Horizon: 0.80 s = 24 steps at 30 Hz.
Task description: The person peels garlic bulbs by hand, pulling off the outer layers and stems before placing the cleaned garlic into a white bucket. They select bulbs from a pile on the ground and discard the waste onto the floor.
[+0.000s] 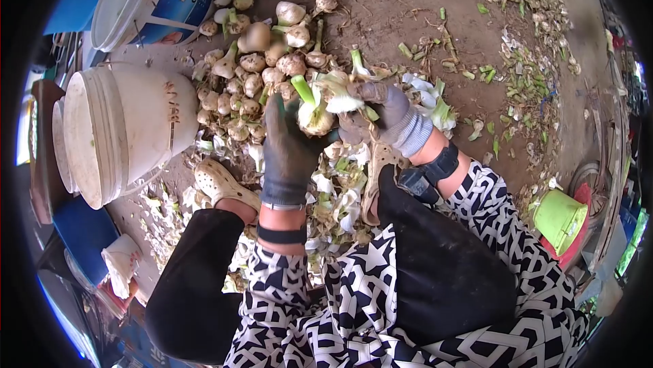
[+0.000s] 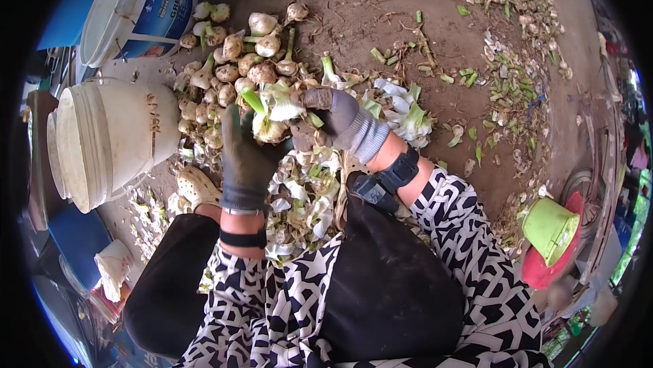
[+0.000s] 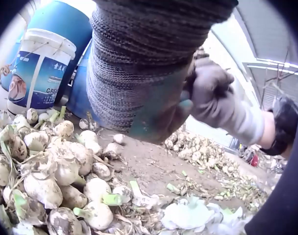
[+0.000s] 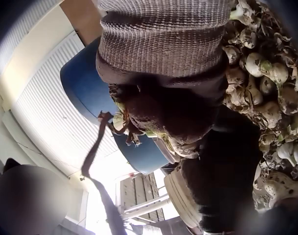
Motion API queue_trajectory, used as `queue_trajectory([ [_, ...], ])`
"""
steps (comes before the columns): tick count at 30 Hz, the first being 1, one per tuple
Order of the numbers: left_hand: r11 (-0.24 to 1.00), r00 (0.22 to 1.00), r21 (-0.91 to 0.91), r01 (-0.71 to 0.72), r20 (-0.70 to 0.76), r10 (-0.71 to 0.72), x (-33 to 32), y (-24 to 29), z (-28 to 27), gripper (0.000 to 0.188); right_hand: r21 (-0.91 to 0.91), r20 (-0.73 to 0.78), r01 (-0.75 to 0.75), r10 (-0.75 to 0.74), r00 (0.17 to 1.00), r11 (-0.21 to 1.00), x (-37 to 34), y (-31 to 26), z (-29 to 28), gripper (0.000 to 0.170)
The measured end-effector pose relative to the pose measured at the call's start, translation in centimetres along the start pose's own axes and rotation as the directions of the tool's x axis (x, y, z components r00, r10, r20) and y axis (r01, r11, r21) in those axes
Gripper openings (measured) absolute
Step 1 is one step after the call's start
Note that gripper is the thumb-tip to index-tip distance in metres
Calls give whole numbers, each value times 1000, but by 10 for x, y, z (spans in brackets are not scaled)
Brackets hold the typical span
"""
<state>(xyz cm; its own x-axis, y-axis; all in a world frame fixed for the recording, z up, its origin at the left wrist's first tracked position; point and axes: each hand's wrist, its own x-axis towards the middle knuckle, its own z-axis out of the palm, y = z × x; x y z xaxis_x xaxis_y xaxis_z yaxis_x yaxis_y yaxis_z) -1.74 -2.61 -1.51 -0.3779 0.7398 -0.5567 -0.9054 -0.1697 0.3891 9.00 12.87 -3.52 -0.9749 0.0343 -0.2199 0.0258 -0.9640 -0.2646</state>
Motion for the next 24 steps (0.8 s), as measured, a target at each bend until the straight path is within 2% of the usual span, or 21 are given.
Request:
queue_trajectory([
  [1, 999, 1000, 47, -28, 5, 28, -6, 1, 4, 67, 2, -3, 3, -3, 1000, 1000, 3, 2, -12, 25],
  [2, 999, 1000, 48, -25, 2, 25, -11, -2, 1, 67, -323, -135, 12, -59, 989, 946, 8, 7, -34, 30],
  [3, 971, 991, 199, -135, 53, 127, -15, -6, -4, 67, -612, -239, -27, -152, 959, 790, 11, 9, -37, 35],
  [4, 908, 969, 339, -246, 119, 218, -18, -8, -6, 66, -611, -239, -27, -152, 959, 791, 7, 9, -39, 35],
  [5, 857, 974, 473, -205, 13, 226, -21, -6, 0, 60, -713, -288, -87, -177, 941, 695, 1, 6, -23, 37],
  [6, 856, 973, 473, -210, 13, 231, -21, -6, 2, 60, -798, -329, -153, -209, 921, 583, -3, 0, -9, 38],
  [7, 794, 957, 551, -257, 30, 289, -19, -6, 4, 60, -777, -196, -55, -158, 968, 628, -4, -5, 3, 34],
  [8, 722, 938, 624, -299, 52, 343, -18, -6, 6, 61, -778, -194, -54, -158, 968, 626, -2, -1, 1, 34],
  [9, 616, 922, 716, -328, 101, 373, -16, -5, 3, 61, -839, -137, 20, -248, 959, 544, 4, 7, -5, 30],
  [10, 617, 923, 716, -327, 101, 371, -16, -6, 4, 61, -888, -74, 88, -331, 941, 451, 6, 13, -7, 26],
  [11, 564, 899, 736, -375, 139, 415, -16, -7, 5, 59, -993, 21, 65, -396, 918, 98, -1, 6, 22, 23],
  [12, 507, 873, 754, -418, 179, 453, -17, -9, 5, 58, -993, 13, 58, -399, 917, 103, -1, 6, 22, 23],
  [14, 597, 878, 688, -413, 126, 461, -20, -9, 2, 66, -918, -56, 63, -286, 957, 391, -1, 5, 19, 20],
  [15, 801, 920, 462, -381, 98, 380, -22, -1, -1, 66, -684, -123, 21, -143, 982, 729, -2, 6, 10, 19],
  [16, 932, 952, 198, -304, 95, 290, -24, 5, -4, 65, -681, -125, 26, -151, 981, 731, -2, 7, 8, 19],
  [17, 952, 951, 105, -289, 145, 273, -24, 7, -8, 59, -486, -225, -8, -116, 967, 874, -2, 7, 7, 20],
  [18, 925, 906, 208, -317, 356, 230, -20, 12, -12, 55, -261, -312, -27, -58, 948, 965, -3, 7, 5, 21],
  [19, 960, 943, 149, -239, 273, 193, -23, 11, -14, 60, -53, -96, -22, 17, 995, 998, -2, 4, -9, 24],
  [21, 982, 970, 85, -168, 190, 149, -26, 15, -10, 64, -108, -176, 59, -78, 981, 992, -1, 6, -7, 24],
  [23, 986, 939, 37, -162, 312, 143, -20, 20, -10, 75, -167, -248, 138, -177, 953, 976, -1, 0, -9, 25],
  [24, 986, 939, 40, -161, 314, 140, -20, 22, -7, 75, -709, -229, 42, -286, 930, 704, -4, -13, -15, 30],
])
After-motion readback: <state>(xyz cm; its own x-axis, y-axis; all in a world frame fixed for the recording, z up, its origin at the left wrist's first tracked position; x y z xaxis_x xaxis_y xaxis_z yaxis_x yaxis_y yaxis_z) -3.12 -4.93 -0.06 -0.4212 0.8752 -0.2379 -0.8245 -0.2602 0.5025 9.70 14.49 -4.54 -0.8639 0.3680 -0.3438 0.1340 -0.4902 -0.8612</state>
